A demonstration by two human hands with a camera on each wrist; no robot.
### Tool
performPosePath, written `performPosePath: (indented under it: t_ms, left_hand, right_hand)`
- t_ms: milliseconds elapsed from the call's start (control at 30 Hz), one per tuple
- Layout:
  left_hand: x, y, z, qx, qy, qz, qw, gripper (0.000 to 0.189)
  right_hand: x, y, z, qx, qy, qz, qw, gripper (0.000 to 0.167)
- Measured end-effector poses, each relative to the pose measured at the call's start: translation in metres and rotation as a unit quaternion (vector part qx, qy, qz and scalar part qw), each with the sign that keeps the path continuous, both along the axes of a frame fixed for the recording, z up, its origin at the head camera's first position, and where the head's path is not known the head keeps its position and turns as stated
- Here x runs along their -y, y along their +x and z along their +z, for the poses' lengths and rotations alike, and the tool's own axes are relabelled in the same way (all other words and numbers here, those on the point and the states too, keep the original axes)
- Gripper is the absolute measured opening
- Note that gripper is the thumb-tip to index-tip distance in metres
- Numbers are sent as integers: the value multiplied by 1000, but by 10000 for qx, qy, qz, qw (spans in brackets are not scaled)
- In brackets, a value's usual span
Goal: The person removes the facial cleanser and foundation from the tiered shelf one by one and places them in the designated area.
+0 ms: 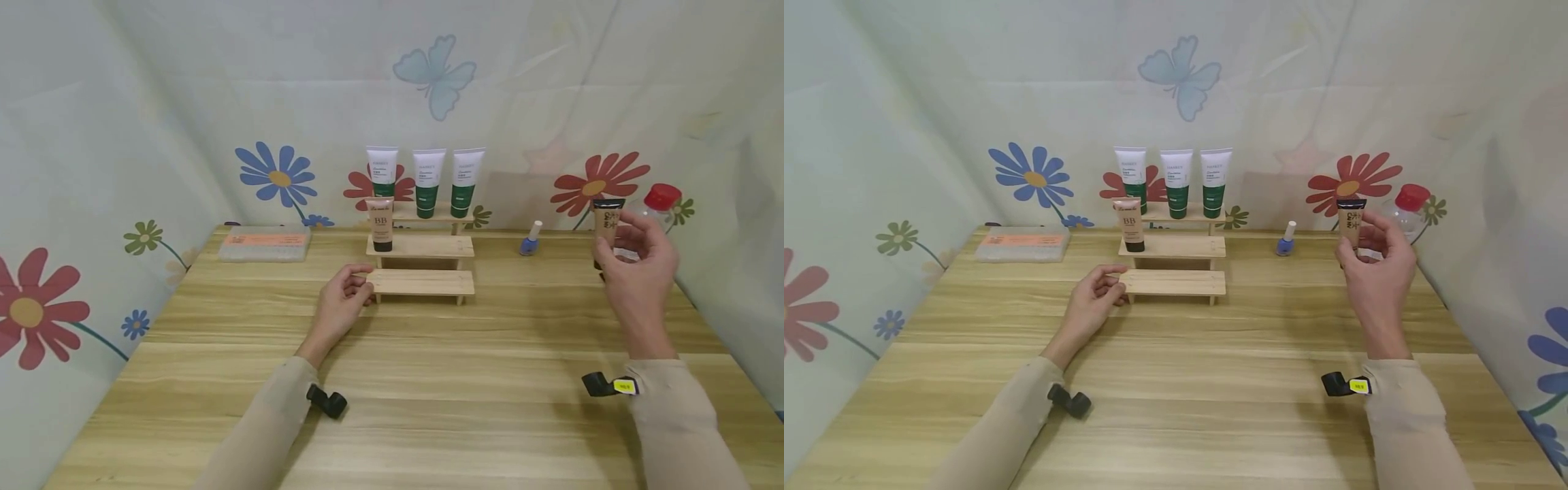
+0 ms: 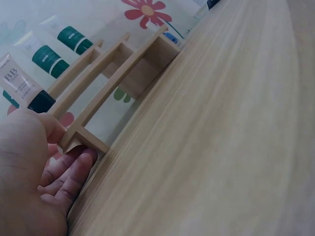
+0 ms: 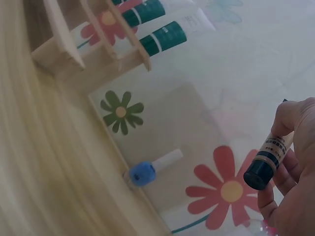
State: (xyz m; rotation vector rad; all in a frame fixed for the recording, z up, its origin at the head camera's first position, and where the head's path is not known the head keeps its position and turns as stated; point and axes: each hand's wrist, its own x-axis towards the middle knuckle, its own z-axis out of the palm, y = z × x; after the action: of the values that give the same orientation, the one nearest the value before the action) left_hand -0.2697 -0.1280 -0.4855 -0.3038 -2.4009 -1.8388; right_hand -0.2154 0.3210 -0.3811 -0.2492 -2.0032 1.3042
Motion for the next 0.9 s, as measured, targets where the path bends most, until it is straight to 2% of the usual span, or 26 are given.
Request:
performPosePath:
  t_ms: [167, 400, 633, 900]
  left_hand:
    - [1, 0, 0, -25, -26, -16, 10000, 30]
    - [0, 1, 1, -14, -52, 11, 10000, 31]
    - [-1, 2, 0, 25, -65, 29, 10000, 31]
    - [-1, 2, 2, 30, -50, 37, 10000, 31]
  right_hand:
    - [-10, 2, -19, 522, 117, 89, 9985, 49]
    - [-17, 5, -48, 1307, 202, 287, 9908, 53]
    - [-21, 7, -71, 1263, 265, 393, 9909, 52]
    - [-23, 7, -81, 1118, 449, 405, 9919, 50]
